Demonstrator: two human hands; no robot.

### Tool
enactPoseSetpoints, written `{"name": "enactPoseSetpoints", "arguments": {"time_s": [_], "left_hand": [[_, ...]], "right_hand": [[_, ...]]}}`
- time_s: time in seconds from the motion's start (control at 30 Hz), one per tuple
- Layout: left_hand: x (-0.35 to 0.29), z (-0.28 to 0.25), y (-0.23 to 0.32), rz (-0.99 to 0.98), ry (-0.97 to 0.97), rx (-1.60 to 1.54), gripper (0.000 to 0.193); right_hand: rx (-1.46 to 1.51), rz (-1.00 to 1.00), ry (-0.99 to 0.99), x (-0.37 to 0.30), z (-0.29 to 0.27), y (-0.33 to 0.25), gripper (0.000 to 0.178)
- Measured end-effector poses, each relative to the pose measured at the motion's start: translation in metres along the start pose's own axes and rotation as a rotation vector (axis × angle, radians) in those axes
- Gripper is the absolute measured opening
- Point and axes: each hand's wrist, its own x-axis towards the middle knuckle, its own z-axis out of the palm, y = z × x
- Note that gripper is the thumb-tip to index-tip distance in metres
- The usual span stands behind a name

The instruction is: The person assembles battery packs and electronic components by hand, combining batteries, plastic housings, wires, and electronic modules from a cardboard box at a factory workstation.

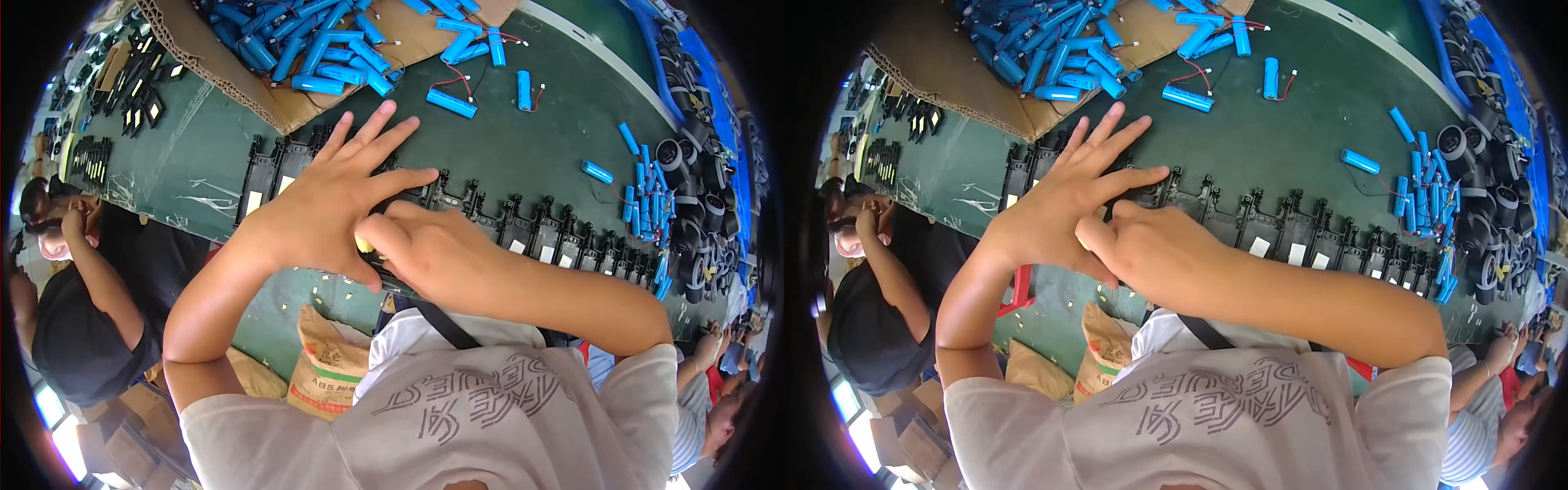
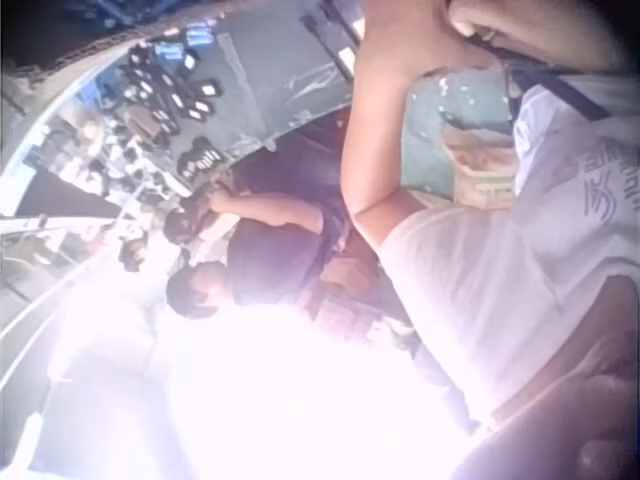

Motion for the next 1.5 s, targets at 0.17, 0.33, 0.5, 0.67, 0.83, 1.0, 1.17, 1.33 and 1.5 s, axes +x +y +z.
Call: {"name": "enactPoseSetpoints", "arguments": {"time_s": [0.17, 0.33, 0.5, 0.67, 0.83, 1.0, 1.17, 1.33, 1.5], "left_hand": [[0.000, 0.004, 0.000, 0.005, 0.006, 0.000, 0.108], [0.002, -0.001, 0.002, 0.005, -0.003, 0.015, 0.107], [0.001, -0.001, 0.002, 0.000, -0.015, -0.009, 0.110], [-0.013, -0.026, 0.010, -0.092, 0.024, 0.062, 0.111], [-0.019, -0.028, -0.003, -0.065, 0.051, 0.061, 0.086], [-0.020, -0.010, -0.013, -0.083, 0.118, 0.066, 0.065], [-0.023, -0.012, -0.016, -0.066, 0.135, 0.055, 0.074], [-0.018, -0.015, -0.011, -0.095, 0.136, -0.009, 0.081], [-0.020, -0.014, -0.012, -0.074, 0.134, -0.004, 0.080]], "right_hand": [[-0.030, -0.078, -0.021, -0.002, 0.005, -0.005, 0.028], [-0.017, -0.046, 0.033, -0.004, 0.005, 0.003, 0.027], [0.738, 0.199, 0.215, -0.006, -0.022, 0.003, 0.018], [0.715, 0.096, 0.331, 0.009, -0.052, 0.009, 0.034], [0.061, -0.145, 0.085, 0.038, -0.011, 0.000, 0.023], [-0.220, -0.187, -0.018, 0.040, 0.014, -0.005, 0.020], [0.041, -0.088, -0.021, 0.042, 0.022, 0.008, 0.025], [0.435, 0.031, 0.118, 0.040, 0.023, 0.022, 0.029], [0.264, 0.023, 0.085, 0.037, 0.017, 0.020, 0.026]]}}
